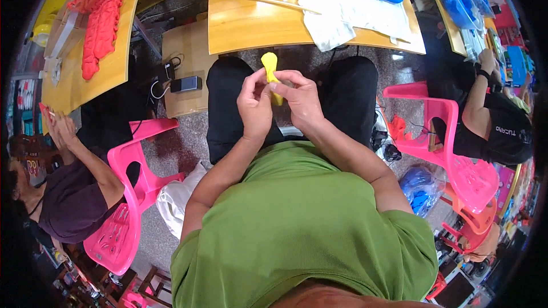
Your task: Assembling small fabric figures by inserting stuffing and finishing the exterior.
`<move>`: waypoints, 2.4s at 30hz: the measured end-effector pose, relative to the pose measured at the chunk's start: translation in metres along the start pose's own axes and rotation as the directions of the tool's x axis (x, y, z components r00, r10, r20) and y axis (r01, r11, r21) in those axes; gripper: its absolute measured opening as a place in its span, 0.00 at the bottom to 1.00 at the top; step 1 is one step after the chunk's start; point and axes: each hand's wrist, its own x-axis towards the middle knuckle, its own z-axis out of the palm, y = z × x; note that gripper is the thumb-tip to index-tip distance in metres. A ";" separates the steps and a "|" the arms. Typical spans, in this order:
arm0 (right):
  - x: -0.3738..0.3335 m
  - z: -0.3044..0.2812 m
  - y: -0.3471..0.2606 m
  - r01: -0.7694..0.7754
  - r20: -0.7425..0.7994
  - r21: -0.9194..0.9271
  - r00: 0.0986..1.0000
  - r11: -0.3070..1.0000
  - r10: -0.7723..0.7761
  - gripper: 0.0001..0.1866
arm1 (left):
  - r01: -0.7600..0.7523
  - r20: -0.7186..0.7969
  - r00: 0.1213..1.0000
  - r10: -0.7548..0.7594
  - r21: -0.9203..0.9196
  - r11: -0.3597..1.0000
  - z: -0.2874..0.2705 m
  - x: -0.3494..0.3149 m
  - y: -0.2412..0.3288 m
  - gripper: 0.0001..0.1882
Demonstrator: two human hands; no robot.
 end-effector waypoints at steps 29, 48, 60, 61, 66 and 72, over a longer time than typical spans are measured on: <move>0.016 -0.021 -0.001 -0.048 0.193 -0.148 0.978 0.988 0.076 0.07 | 0.128 0.071 0.991 -0.113 -0.255 0.958 -0.015 0.009 -0.026 0.05; 0.010 -0.017 -0.009 0.085 0.134 -0.311 0.990 0.947 -0.044 0.11 | 0.375 0.208 0.925 -0.319 -0.643 0.667 -0.016 0.013 -0.020 0.08; -0.005 0.003 -0.017 0.664 0.597 -0.744 0.712 0.077 -0.370 0.14 | 0.110 0.068 0.993 -0.094 -0.290 0.951 -0.017 0.007 -0.019 0.13; -0.006 0.003 -0.016 0.663 0.596 -0.745 0.713 0.078 -0.370 0.14 | 0.111 0.069 0.993 -0.095 -0.289 0.951 -0.018 0.006 -0.020 0.13; -0.004 0.005 -0.011 0.526 0.537 -0.840 0.775 -0.132 -0.332 0.13 | -0.077 -0.035 0.996 0.080 0.086 0.993 -0.014 0.001 -0.030 0.13; 0.006 -0.009 -0.004 0.483 0.397 -0.867 0.820 0.126 -0.411 0.08 | -0.154 -0.001 0.988 0.156 0.140 0.978 -0.006 -0.008 -0.033 0.12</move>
